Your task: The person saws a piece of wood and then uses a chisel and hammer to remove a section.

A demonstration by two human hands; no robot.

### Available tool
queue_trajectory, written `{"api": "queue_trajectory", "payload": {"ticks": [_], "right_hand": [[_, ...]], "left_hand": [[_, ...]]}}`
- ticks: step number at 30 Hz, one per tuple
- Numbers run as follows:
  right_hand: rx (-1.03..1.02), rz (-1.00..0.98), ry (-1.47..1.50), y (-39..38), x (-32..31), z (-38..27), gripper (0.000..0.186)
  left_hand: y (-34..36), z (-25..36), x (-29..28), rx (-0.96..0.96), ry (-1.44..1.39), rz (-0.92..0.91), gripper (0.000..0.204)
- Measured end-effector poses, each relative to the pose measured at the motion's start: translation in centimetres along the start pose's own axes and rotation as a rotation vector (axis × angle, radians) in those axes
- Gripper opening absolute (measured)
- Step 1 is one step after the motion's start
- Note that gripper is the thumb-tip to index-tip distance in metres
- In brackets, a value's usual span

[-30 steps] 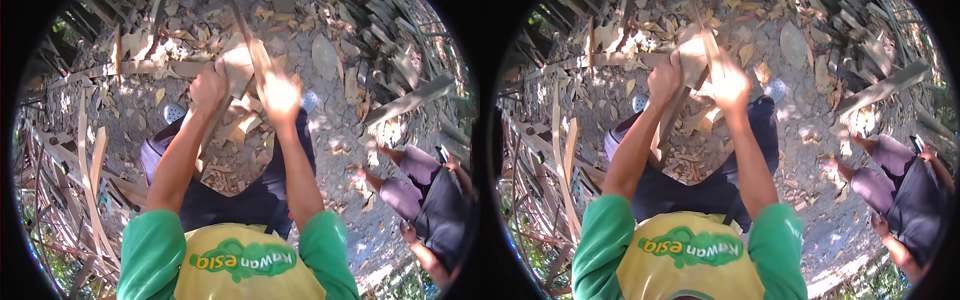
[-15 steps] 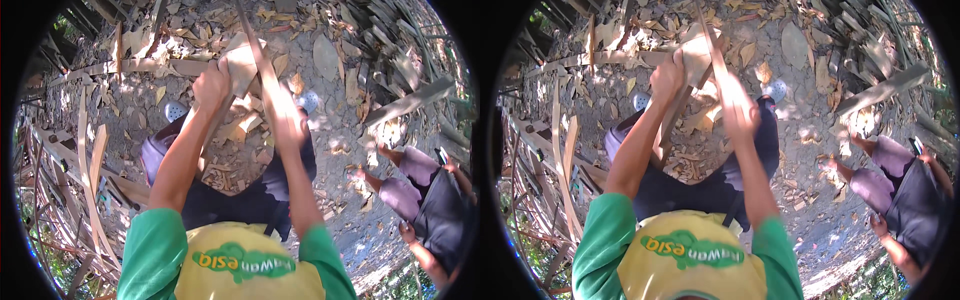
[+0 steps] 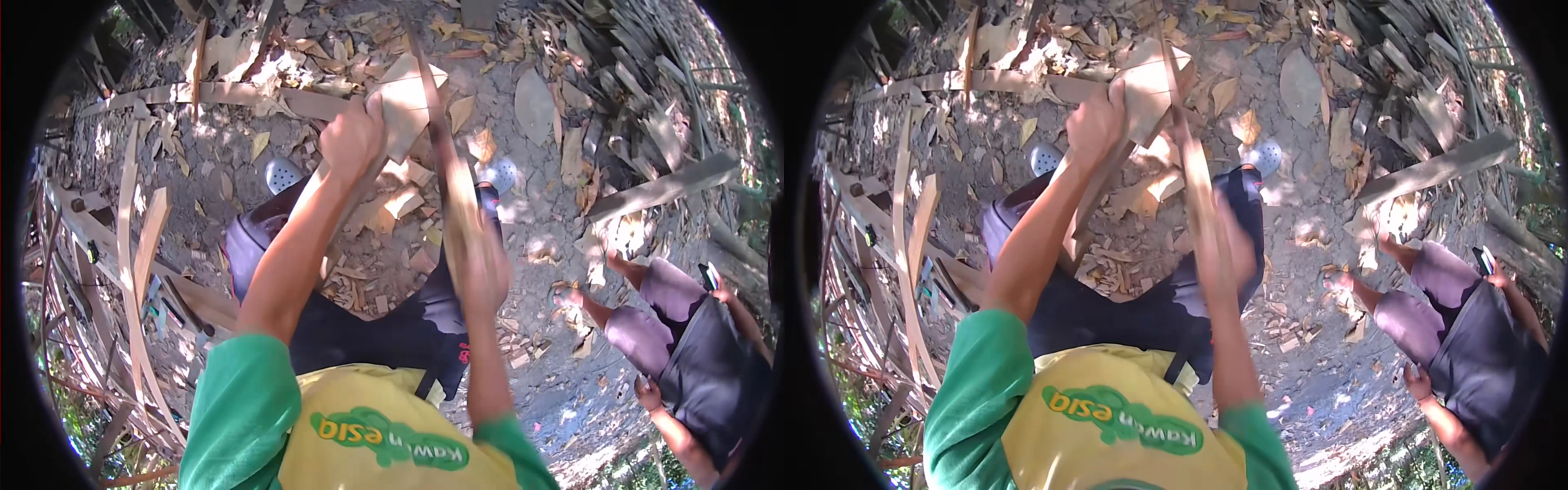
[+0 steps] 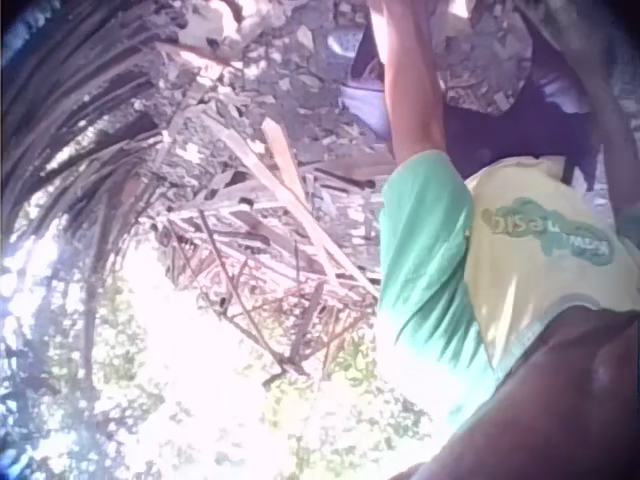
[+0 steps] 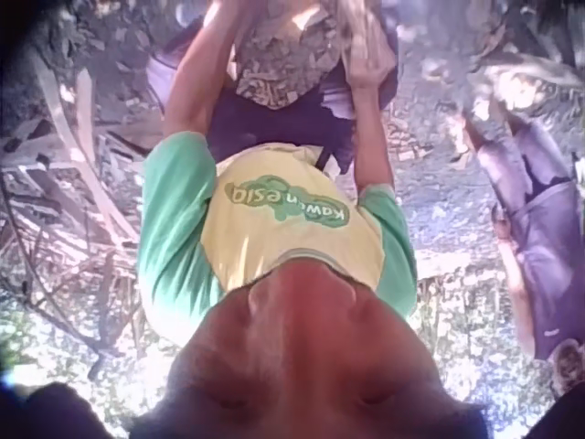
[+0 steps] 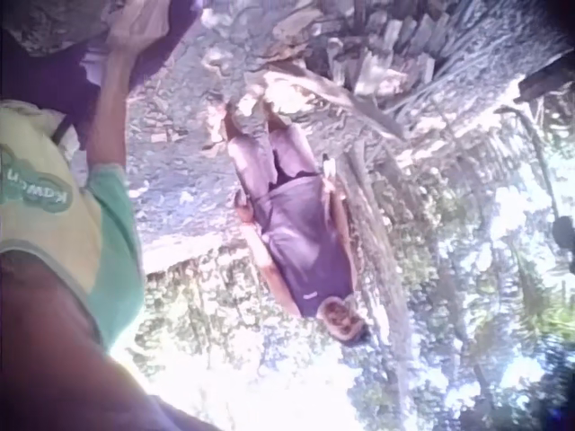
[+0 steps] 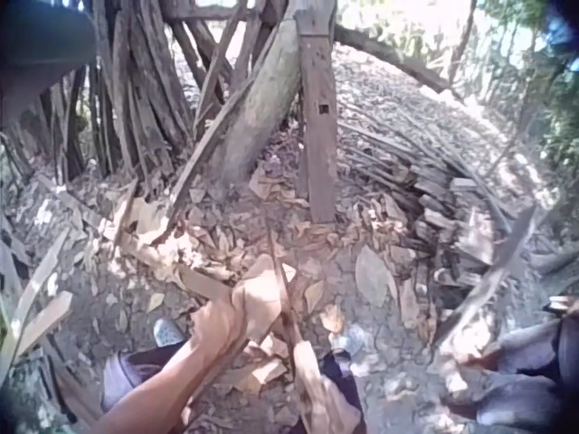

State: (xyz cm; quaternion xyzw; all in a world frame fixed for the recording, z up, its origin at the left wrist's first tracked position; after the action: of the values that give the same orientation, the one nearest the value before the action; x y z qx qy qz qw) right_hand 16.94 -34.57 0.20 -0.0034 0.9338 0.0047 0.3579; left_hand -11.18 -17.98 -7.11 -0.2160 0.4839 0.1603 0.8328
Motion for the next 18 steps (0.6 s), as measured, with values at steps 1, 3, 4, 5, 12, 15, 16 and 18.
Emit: {"api": "queue_trajectory", "payload": {"ticks": [1, 3, 4, 5, 12, 15, 16, 18], "right_hand": [[-0.156, 0.081, 0.079, 6.1, 1.4, -2.1, 0.028], [-0.462, 0.193, 0.142, 15.4, 3.3, -6.0, 0.019], [-0.365, 0.223, 0.180, 17.1, 3.1, -5.0, 0.016], [-0.256, 0.183, 0.314, 16.1, 3.3, -3.8, 0.015], [0.398, -0.036, 0.030, -15.7, -5.9, 2.7, 0.048], [0.116, 0.007, 0.301, -4.9, -1.9, -0.2, 0.044], [-0.018, 0.063, 0.290, 1.5, -0.1, -1.3, 0.042], [-0.367, 0.176, 0.133, 12.6, 3.4, -3.6, 0.036]], "left_hand": [[-0.1, -0.1, 0.2, -0.021, 0.022, -0.043, 0.061], [0.2, 0.2, -1.4, -0.017, 0.011, 0.028, 0.061], [0.0, 0.5, -1.7, 0.005, 0.023, 0.022, 0.062], [-0.4, 0.2, -0.6, -0.018, 0.082, -0.093, 0.062], [-0.5, 0.2, 0.0, 0.046, 0.063, 0.064, 0.060], [0.1, 0.1, 0.2, 0.052, 0.062, 0.065, 0.056], [0.1, 0.0, 0.1, 0.049, 0.066, 0.063, 0.056], [0.3, 0.0, 0.4, 0.043, 0.086, -0.013, 0.057]]}}
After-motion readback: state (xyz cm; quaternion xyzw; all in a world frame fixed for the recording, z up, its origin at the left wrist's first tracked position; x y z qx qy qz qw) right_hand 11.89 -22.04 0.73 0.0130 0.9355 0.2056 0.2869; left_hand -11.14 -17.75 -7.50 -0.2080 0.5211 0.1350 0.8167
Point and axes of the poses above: each hand's wrist, its own y-axis towards the middle knuckle, its own x-axis out of the palm, z = x × y, the point moved 10 cm from there along y, towards the middle knuckle, and after that the axes turned 6 degrees about -x, right-handed, at the moved point
